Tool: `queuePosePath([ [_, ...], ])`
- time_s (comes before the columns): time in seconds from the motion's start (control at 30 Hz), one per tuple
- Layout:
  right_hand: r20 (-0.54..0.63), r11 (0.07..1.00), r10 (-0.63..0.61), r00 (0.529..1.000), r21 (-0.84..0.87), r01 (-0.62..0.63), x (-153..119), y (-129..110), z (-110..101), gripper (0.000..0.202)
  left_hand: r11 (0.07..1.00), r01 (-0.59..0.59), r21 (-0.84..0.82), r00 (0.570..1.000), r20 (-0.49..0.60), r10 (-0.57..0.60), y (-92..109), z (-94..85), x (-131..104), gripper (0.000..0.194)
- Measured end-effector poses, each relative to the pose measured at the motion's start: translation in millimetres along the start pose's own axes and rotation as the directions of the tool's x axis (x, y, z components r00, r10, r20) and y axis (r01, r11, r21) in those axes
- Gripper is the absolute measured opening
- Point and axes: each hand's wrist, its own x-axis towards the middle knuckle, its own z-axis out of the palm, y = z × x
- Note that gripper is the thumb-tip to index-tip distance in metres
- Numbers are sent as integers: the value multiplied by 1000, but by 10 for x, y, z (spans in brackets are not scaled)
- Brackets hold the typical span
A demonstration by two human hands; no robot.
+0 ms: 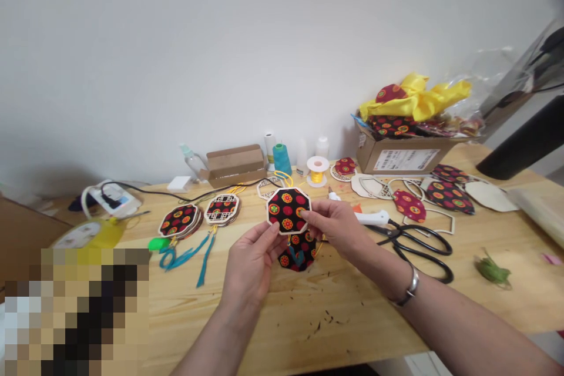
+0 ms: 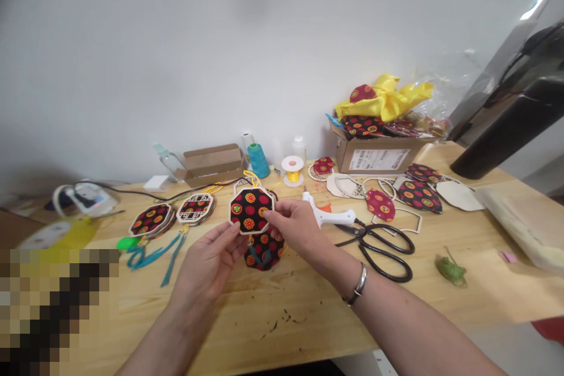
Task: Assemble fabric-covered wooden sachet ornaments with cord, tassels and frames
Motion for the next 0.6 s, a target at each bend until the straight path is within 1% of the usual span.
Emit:
queuePosePath([
  [0.23, 64, 993, 74, 995, 89, -80, 25, 57, -18, 29, 997, -42, 63, 998, -41, 44, 35, -19, -11, 23],
  [0.33, 86, 988, 100, 991, 108, -109, 32, 87, -12, 28, 997, -31, 72, 998, -58, 35, 43, -37, -9, 23],
  [0.47, 100, 986, 103, 990, 119, -115, 31, 100, 4, 30, 996, -12, 90, 997, -72, 19, 50, -68, 2, 25],
  [0.6, 128, 986, 107, 986, 113, -121, 30, 106, 12, 30, 996, 7, 85, 995, -97, 2, 64, -87, 10, 22],
])
